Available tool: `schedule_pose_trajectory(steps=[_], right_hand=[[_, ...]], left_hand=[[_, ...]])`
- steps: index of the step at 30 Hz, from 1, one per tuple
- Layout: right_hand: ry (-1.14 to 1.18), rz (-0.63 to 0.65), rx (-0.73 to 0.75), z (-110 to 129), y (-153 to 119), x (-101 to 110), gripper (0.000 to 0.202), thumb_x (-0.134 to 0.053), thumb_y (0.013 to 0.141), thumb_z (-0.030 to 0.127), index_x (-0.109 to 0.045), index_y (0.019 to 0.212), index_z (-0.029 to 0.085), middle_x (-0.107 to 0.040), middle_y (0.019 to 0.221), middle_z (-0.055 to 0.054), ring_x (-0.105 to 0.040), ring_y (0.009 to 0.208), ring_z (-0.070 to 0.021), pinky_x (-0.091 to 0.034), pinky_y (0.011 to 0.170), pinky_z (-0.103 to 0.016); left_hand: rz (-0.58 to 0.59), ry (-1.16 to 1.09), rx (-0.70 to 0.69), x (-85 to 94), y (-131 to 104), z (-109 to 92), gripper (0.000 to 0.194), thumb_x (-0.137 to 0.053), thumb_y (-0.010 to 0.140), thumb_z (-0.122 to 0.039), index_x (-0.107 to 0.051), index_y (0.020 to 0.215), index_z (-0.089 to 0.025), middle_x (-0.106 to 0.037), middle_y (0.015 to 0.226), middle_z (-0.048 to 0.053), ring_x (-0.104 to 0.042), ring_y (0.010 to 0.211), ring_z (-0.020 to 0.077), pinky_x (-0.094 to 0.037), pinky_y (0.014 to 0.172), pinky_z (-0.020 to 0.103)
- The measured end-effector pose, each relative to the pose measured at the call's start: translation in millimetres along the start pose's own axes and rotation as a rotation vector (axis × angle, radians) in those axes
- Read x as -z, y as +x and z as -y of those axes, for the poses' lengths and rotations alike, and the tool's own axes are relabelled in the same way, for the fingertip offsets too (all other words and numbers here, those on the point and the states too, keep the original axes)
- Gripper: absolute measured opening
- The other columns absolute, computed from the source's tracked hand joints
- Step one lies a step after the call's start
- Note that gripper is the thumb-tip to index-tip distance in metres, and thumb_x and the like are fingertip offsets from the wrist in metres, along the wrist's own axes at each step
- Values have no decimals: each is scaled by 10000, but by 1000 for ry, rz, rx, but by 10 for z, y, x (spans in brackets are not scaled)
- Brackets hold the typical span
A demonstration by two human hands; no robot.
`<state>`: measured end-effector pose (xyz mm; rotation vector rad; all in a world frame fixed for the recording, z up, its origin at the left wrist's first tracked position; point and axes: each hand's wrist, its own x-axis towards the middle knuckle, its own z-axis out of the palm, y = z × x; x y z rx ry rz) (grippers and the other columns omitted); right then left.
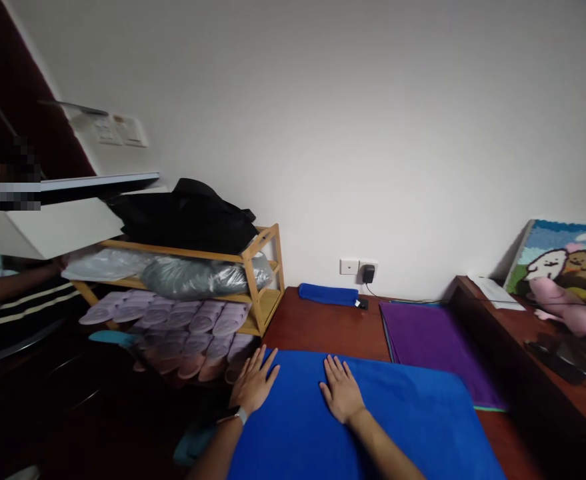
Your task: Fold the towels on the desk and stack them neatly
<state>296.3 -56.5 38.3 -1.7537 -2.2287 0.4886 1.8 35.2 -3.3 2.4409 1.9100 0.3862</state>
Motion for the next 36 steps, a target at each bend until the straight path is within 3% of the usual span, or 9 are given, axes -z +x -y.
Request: schedule_pose_trajectory(steps=[3, 11, 15, 18, 22, 25, 30, 33, 36], right_hand=[[-38, -4, -47, -315, -119, 111, 723, -190, 1036, 581, -253, 1614, 149, -233, 1682, -77, -170, 1570, -254, -121, 1289, -480], [-190, -186, -390, -2153, -1309, 686, 691, -309, 969, 528, -412, 1566, 195, -424, 1618, -69, -272, 1540, -293, -208, 1272, -490], [-81, -328, -496, -2773, -1641, 639, 680, -332, 897, 605, -503, 1498, 339, -542, 1535, 6, -334, 1508, -353, -277, 1241, -534], [-32, -438, -500, -2933, -1665, 540, 735, -325, 837, 734, -500, 1481, 427, -568, 1507, 17, -362, 1489, -382, -275, 1227, -589], [-105, -518, -437, -2431, -1361, 464, 883, -175, 869, 780, -525, 1502, 273, -529, 1537, -75, -343, 1490, -422, -271, 1217, -628], [-148, -375, -239, -1437, -865, 336, 826, -141, 978, 643, -481, 1524, 125, -409, 1617, -113, -284, 1535, -320, -228, 1269, -512], [-73, -46, 22, 186, 2, -69, 688, -142, 1043, 541, -253, 1619, 183, -238, 1685, -39, -183, 1568, -217, -156, 1289, -437], [-61, 14, 25, 369, 174, -175, 695, -126, 1044, 543, -227, 1622, 170, -233, 1684, -48, -164, 1573, -221, -127, 1291, -447], [-109, -6, -10, -92, -31, -93, 699, -129, 1040, 560, -233, 1620, 183, -245, 1681, -37, -174, 1571, -214, -121, 1292, -449]], left_hand=[[1, -8, -7, -3, 6, 28, 601, -376, 1013, -543, -402, 1565, -308, -319, 1684, 66, -287, 1547, 268, -240, 1243, 484], [-5, -19, -26, 42, 6, -9, 583, -373, 1022, -523, -414, 1561, -306, -342, 1676, 63, -283, 1548, 275, -244, 1243, 483], [-32, -30, -41, 38, -21, -19, 560, -379, 1028, -497, -440, 1548, -297, -373, 1662, 57, -293, 1544, 270, -239, 1249, 473], [-56, -30, -51, 16, -44, -13, 547, -383, 1033, -490, -446, 1543, -303, -386, 1655, 53, -316, 1536, 256, -239, 1255, 463], [-69, -31, -48, 7, -66, -25, 540, -384, 1035, -498, -444, 1542, -323, -384, 1658, 40, -325, 1532, 247, -259, 1253, 456], [-55, -42, -42, 33, -73, -46, 539, -396, 1032, -502, -450, 1539, -325, -391, 1653, 42, -324, 1533, 253, -263, 1253, 467], [-36, -52, -38, 66, -79, -50, 536, -384, 1038, -503, -443, 1543, -332, -389, 1654, 41, -330, 1530, 251, -263, 1253, 471], [-42, -57, -44, 57, -77, -33, 542, -371, 1040, -516, -439, 1545, -329, -380, 1659, 43, -327, 1531, 254, -259, 1253, 474], [-45, -63, -43, 45, -62, -23, 547, -369, 1039, -526, -438, 1545, -330, -365, 1666, 47, -317, 1535, 260, -263, 1249, 478]])
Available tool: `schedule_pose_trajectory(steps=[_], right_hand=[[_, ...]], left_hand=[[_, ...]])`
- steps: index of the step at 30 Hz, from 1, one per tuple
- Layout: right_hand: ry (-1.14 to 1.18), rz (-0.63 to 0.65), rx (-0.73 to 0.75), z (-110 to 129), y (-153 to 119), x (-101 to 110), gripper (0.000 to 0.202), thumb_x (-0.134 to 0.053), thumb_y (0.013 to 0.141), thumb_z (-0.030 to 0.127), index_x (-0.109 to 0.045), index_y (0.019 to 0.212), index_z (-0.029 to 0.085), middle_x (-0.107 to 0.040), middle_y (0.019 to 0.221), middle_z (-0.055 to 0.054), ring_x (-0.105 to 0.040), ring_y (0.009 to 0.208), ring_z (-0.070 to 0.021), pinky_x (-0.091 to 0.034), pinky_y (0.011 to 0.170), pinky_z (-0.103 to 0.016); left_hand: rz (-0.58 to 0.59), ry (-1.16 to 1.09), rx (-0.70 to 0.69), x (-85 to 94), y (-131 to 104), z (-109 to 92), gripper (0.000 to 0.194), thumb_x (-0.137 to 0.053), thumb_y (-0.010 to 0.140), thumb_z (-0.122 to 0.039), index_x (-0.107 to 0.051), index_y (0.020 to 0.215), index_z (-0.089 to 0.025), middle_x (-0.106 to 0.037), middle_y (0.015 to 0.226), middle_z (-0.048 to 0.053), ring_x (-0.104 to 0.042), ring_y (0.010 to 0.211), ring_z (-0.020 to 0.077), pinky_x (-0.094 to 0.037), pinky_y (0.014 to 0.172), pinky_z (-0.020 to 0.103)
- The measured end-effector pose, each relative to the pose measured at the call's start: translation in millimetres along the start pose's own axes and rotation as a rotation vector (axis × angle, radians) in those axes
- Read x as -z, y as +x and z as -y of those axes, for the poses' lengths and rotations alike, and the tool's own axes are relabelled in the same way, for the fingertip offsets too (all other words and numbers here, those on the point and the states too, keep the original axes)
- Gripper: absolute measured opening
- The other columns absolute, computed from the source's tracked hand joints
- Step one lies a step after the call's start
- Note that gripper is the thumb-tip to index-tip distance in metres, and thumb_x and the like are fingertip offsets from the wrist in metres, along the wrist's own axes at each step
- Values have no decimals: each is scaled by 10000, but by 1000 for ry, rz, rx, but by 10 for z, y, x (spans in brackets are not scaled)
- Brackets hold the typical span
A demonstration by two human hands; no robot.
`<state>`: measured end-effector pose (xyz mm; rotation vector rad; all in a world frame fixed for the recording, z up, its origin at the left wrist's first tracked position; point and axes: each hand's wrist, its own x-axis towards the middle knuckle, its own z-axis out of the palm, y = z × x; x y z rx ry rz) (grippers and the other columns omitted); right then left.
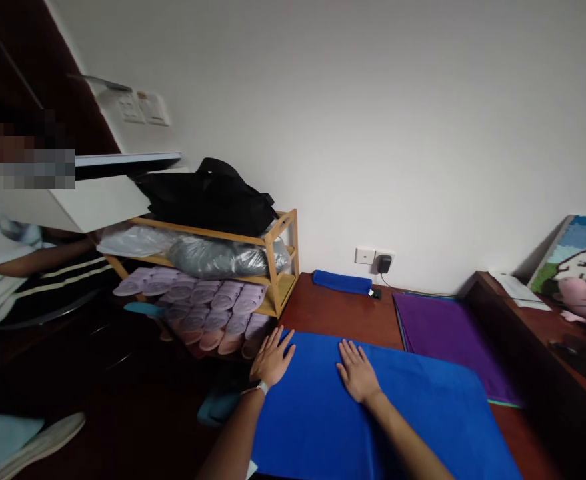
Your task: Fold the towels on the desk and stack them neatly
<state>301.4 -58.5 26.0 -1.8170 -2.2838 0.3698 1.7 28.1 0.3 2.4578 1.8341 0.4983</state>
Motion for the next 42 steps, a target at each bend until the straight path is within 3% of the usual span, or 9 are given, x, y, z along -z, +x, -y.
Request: schedule_pose_trajectory(steps=[8, 11, 14, 17, 19, 26, 30, 35, 42], right_hand=[[-151, -153, -334, -2199, -1301, 457, 710, -262, 970, 577, -399, 1574, 231, -385, 1628, -30, -270, 1540, -284, -252, 1262, -495], [-64, -236, -475, -2774, -1676, 473, 756, -260, 915, 635, -444, 1554, 277, -444, 1596, -27, -303, 1517, -341, -308, 1230, -545], [38, -381, -500, -3082, -1837, 363, 770, -322, 851, 726, -467, 1526, 386, -512, 1550, 9, -336, 1499, -365, -304, 1225, -580], [135, -526, -480, -2982, -1757, 300, 794, -364, 802, 812, -455, 1509, 463, -508, 1552, 22, -353, 1488, -390, -238, 1237, -640], [170, -570, -449, -2620, -1607, 325, 804, -324, 829, 816, -434, 1530, 439, -458, 1585, 8, -316, 1504, -398, -187, 1243, -670], [161, -231, -63, -205, -849, 234, 684, -202, 1034, 578, -321, 1599, 212, -294, 1663, -23, -222, 1554, -240, -186, 1296, -467], [182, -61, 14, 604, -483, 21, 687, -172, 1044, 557, -240, 1617, 185, -229, 1679, -51, -176, 1565, -232, -164, 1292, -456], [116, 4, -34, 439, -606, -16, 681, -150, 1047, 522, -227, 1618, 158, -211, 1685, -66, -141, 1573, -225, -118, 1293, -461], [-13, -107, -341, -1045, -1756, 121, 713, -216, 1004, 569, -333, 1597, 191, -309, 1662, -50, -215, 1558, -243, -183, 1279, -487]], left_hand=[[14, 22, 3, -53, 49, 38, 544, -390, 1030, -511, -434, 1545, -340, -362, 1666, 67, -312, 1538, 264, -268, 1239, 498], [24, 53, 0, -43, 69, 50, 549, -387, 1029, -501, -427, 1550, -333, -364, 1664, 65, -315, 1536, 264, -264, 1239, 500], [49, 115, -10, 52, 90, -5, 550, -387, 1026, -474, -438, 1547, -304, -389, 1648, 81, -342, 1524, 266, -270, 1237, 502], [40, 173, -39, 174, 69, -146, 551, -417, 1012, -460, -486, 1521, -259, -441, 1614, 106, -366, 1511, 284, -276, 1237, 513], [-12, 167, -41, 215, -15, -258, 566, -384, 1025, -454, -471, 1531, -216, -445, 1609, 122, -370, 1510, 278, -292, 1236, 502], [-12, 88, -126, 138, -809, -317, 518, -370, 1038, -486, -464, 1527, -344, -437, 1626, 16, -380, 1506, 252, -327, 1232, 489], [22, 89, -109, 170, -1089, -237, 562, -367, 1037, -508, -353, 1580, -363, -369, 1660, -2, -336, 1528, 245, -306, 1243, 489], [41, 49, -108, 270, -1082, -319, 577, -376, 1034, -513, -342, 1587, -350, -339, 1673, 4, -313, 1538, 247, -269, 1255, 500], [31, 33, -106, 256, -1080, -331, 566, -374, 1033, -517, -372, 1574, -350, -356, 1667, 10, -315, 1537, 244, -254, 1253, 482]])
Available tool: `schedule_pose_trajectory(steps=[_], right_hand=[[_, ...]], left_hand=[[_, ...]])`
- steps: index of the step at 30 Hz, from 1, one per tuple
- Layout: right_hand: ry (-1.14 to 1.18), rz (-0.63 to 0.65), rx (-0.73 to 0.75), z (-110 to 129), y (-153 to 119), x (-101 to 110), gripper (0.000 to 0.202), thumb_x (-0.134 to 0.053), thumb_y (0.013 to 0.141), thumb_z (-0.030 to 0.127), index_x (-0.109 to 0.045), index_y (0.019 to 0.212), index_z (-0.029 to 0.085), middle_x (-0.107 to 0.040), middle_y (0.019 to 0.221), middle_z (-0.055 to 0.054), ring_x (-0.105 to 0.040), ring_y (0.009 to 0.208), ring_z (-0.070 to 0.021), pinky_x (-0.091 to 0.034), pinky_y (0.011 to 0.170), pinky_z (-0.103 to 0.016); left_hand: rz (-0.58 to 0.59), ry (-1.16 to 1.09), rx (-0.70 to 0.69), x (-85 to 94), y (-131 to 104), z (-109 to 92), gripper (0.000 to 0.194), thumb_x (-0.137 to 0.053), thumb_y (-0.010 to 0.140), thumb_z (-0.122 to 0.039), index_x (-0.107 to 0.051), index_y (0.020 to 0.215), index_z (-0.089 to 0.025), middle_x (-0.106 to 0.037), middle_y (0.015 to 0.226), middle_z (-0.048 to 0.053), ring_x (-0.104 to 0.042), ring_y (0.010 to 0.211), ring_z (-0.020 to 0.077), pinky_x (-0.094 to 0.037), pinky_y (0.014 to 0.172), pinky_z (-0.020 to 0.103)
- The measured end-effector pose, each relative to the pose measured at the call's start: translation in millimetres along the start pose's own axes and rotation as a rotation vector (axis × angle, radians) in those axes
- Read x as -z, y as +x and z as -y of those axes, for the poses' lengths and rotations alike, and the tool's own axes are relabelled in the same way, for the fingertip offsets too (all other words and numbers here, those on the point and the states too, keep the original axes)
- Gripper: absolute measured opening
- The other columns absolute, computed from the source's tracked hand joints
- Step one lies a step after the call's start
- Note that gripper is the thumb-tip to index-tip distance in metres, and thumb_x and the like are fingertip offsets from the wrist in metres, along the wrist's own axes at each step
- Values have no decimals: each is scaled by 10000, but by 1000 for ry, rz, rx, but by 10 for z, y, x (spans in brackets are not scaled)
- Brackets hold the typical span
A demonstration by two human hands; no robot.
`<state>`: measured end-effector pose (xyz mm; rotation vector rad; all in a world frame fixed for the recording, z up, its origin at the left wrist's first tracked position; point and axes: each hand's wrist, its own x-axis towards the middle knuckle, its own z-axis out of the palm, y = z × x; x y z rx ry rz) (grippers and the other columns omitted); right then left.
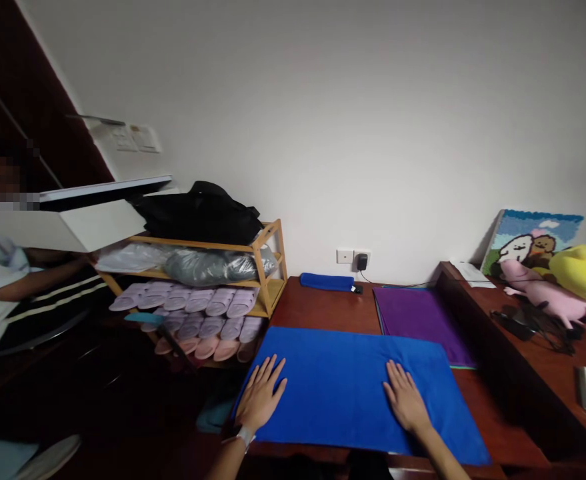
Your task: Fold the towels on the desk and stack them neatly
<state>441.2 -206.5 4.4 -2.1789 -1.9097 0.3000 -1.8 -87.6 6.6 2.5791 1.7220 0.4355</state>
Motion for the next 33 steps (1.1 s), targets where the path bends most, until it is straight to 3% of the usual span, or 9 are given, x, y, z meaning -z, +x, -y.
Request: schedule_pose_trajectory(steps=[5, 9, 12, 19, 21, 23, 25, 27, 33], right_hand=[[18, -170, -215, -1317, -429, 115, 747, -280, 885, 607, -532, 1496, 258, -500, 1562, -64, -331, 1499, -303, -302, 1228, -527], [71, -229, -273, -1612, -523, 204, 769, -299, 832, 643, -625, 1417, 265, -564, 1505, -107, -372, 1461, -367, -355, 1186, -575], [94, -314, -233, -1144, -484, 182, 708, -274, 862, 631, -623, 1409, 349, -582, 1492, -47, -364, 1469, -373, -340, 1206, -589], [152, -23, 179, 1151, -318, -52, 676, -185, 1030, 560, -280, 1614, 233, -239, 1673, 4, -182, 1561, -248, -206, 1291, -486], [158, 44, 204, 1508, -248, -93, 666, -187, 1038, 558, -240, 1621, 241, -210, 1675, 9, -170, 1564, -235, -203, 1291, -469], [148, 80, 211, 1577, -219, -111, 665, -194, 1038, 562, -235, 1620, 242, -210, 1675, -2, -175, 1563, -235, -186, 1292, -474], [125, 82, 197, 1363, -256, -112, 666, -193, 1037, 567, -245, 1617, 244, -220, 1675, -10, -179, 1563, -239, -169, 1292, -490], [96, 46, 144, 907, -355, -100, 673, -197, 1029, 577, -264, 1614, 251, -245, 1673, -7, -184, 1561, -243, -167, 1292, -501], [78, -157, -165, -1095, -784, 63, 738, -289, 902, 647, -383, 1574, 357, -455, 1594, 4, -298, 1511, -359, -265, 1237, -601]], left_hand=[[16, -5, -2, 22, 38, 4, 562, -378, 1032, -513, -386, 1568, -345, -367, 1661, 20, -330, 1530, 253, -256, 1250, 500], [78, -15, 12, 96, 7, 58, 547, -375, 1034, -510, -455, 1536, -308, -405, 1643, 28, -347, 1522, 235, -291, 1244, 458], [42, -2, 14, 94, -119, 120, 535, -384, 1032, -505, -479, 1521, -311, -416, 1637, 19, -363, 1514, 234, -307, 1242, 450], [2, 10, -16, 56, -278, 117, 555, -394, 1030, -496, -389, 1566, -352, -392, 1649, -5, -366, 1513, 234, -304, 1245, 464], [5, 9, -18, 71, -257, 104, 553, -394, 1029, -500, -398, 1562, -351, -396, 1648, -5, -369, 1511, 232, -302, 1245, 461], [3, 12, -17, 90, -242, 90, 551, -393, 1029, -495, -407, 1558, -341, -403, 1645, 2, -371, 1510, 230, -298, 1246, 463], [-2, 14, -16, 109, -242, 73, 548, -397, 1029, -482, -415, 1555, -331, -410, 1642, 8, -374, 1508, 228, -295, 1247, 465], [-5, 11, -17, 125, -249, 55, 546, -396, 1030, -475, -421, 1552, -321, -416, 1639, 12, -374, 1508, 224, -290, 1248, 460], [-10, -3, -31, 131, -255, 17, 540, -405, 1027, -486, -432, 1544, -332, -432, 1631, 27, -376, 1506, 235, -218, 1261, 500]])
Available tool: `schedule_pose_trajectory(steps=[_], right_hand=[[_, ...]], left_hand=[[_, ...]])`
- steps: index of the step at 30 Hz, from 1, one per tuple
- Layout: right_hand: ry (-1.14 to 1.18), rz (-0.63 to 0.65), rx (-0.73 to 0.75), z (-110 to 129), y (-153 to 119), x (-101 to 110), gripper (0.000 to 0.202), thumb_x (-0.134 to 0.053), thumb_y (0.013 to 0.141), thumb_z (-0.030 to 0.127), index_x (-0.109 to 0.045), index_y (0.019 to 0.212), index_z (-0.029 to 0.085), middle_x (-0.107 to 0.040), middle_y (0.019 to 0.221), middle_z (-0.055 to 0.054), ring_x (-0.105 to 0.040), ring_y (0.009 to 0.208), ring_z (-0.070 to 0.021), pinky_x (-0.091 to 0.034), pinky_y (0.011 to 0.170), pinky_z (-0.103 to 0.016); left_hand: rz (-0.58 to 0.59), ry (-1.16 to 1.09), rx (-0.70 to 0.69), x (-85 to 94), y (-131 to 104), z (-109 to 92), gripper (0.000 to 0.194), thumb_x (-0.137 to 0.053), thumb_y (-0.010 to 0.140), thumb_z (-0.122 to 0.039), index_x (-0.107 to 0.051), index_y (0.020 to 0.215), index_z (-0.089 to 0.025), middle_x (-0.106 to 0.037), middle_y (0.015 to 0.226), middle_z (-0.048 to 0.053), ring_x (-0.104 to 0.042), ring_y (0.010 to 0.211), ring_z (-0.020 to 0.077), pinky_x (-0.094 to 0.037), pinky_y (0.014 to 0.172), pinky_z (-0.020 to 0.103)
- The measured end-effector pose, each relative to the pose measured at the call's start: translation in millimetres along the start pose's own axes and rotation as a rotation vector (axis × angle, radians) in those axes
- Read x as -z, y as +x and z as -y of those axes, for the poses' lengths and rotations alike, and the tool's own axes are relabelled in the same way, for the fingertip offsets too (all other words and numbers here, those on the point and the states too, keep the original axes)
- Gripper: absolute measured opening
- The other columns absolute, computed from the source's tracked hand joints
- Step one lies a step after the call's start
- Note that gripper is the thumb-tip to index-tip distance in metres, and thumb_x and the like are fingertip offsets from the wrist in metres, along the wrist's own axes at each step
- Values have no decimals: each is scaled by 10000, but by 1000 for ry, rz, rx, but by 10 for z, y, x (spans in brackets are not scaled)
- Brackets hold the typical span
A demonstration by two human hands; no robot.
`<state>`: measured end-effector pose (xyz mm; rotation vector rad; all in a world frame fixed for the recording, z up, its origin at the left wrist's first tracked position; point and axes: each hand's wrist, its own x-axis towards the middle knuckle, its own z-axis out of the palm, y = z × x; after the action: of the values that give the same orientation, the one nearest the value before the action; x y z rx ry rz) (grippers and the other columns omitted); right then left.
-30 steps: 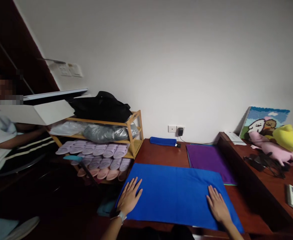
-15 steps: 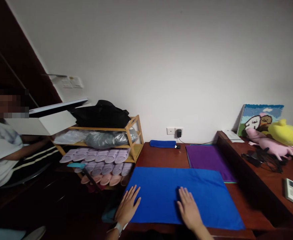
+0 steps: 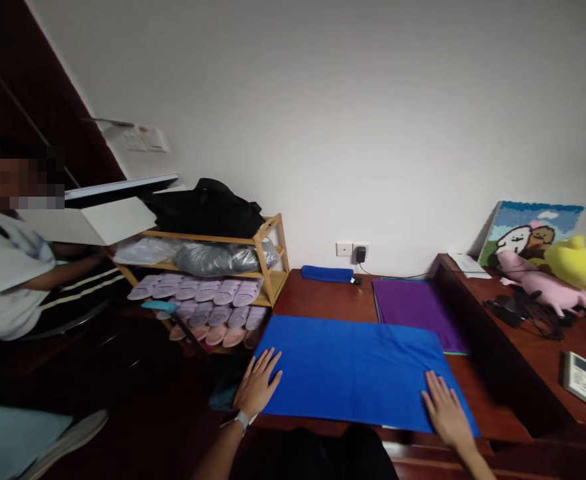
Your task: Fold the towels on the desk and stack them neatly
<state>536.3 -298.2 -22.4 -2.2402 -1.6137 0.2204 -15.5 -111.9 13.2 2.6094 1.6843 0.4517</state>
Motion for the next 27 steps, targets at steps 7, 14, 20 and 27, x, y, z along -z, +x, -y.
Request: schedule_pose_trajectory(steps=[7, 14, 20, 27], right_hand=[[162, -230, -81, -730, 3, 22, 825, -361, 754, 748, -387, 1535, 481, -515, 1545, 10, -327, 1485, -418, -248, 1196, -668], [84, 7, 249, 1587, 473, -241, 721, -218, 985, 561, -410, 1569, 185, -372, 1637, -53, -235, 1550, -292, -191, 1285, -491], [74, 287, 376, 3113, 978, -461, 671, -186, 1030, 501, -282, 1609, 176, -226, 1685, -38, -134, 1576, -241, -113, 1289, -474], [43, 307, 319, 3164, 1247, -750, 705, -151, 1028, 543, -171, 1624, 168, -108, 1705, -28, -42, 1585, -237, -5, 1292, -479]], left_hand=[[45, 42, 21, 24, -35, -6, 544, -390, 1034, -477, -387, 1565, -357, -409, 1644, 17, -369, 1509, 238, -223, 1254, 510], [78, 60, 39, 98, -53, -44, 541, -365, 1044, -472, -346, 1577, -387, -382, 1657, 6, -347, 1520, 252, -183, 1258, 571], [129, 73, 33, 62, -88, 15, 562, -316, 1050, -515, -270, 1600, -409, -334, 1678, -11, -320, 1533, 252, -212, 1251, 576], [21, 106, -37, 83, 356, 91, 487, -364, 1040, -532, -601, 1409, -320, -644, 1434, 57, -549, 1355, 277, -281, 1234, 551]])
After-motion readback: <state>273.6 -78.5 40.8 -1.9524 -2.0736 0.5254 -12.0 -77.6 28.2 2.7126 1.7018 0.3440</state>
